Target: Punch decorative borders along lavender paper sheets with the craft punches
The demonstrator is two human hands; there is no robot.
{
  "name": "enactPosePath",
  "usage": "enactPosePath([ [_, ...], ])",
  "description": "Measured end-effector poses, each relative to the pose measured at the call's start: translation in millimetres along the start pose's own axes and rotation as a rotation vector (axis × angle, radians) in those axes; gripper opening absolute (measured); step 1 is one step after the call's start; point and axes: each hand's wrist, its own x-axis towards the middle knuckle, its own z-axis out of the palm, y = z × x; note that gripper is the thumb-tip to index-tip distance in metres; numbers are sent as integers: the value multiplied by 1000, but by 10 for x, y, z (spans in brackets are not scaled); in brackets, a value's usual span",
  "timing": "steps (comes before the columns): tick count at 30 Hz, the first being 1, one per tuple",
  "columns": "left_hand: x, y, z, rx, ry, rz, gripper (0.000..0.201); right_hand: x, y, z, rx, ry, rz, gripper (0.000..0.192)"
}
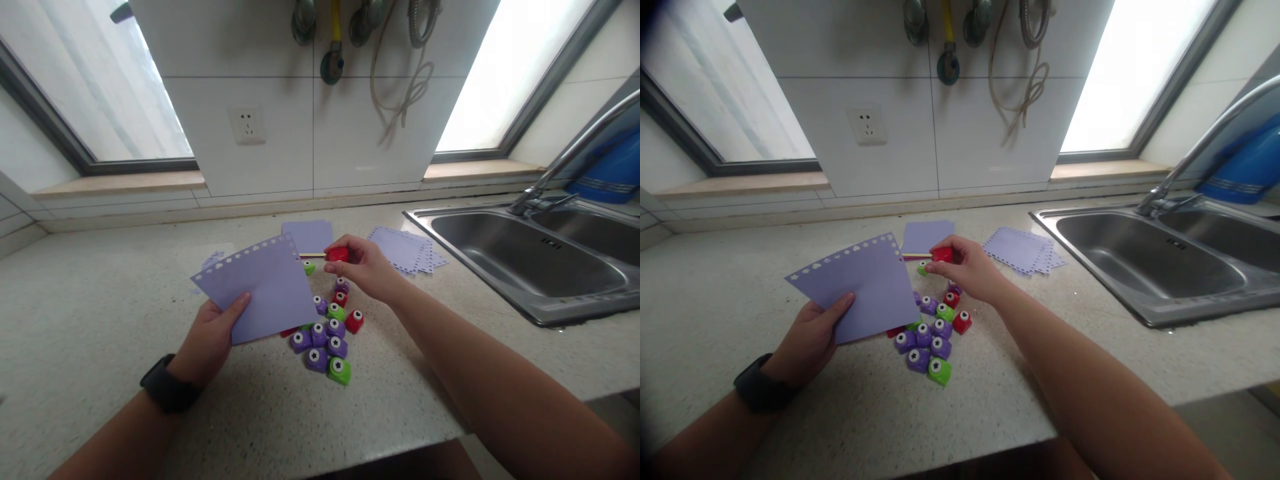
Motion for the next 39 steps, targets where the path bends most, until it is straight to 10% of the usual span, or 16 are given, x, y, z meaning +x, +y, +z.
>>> enactPosePath([
  [25, -10, -3, -23, 121, -16, 68, 52, -40, 93, 164, 344, 6, 25, 46],
  [39, -49, 35, -13, 256, -19, 110, 56, -80, 23, 237, 233, 30, -355, 39],
])
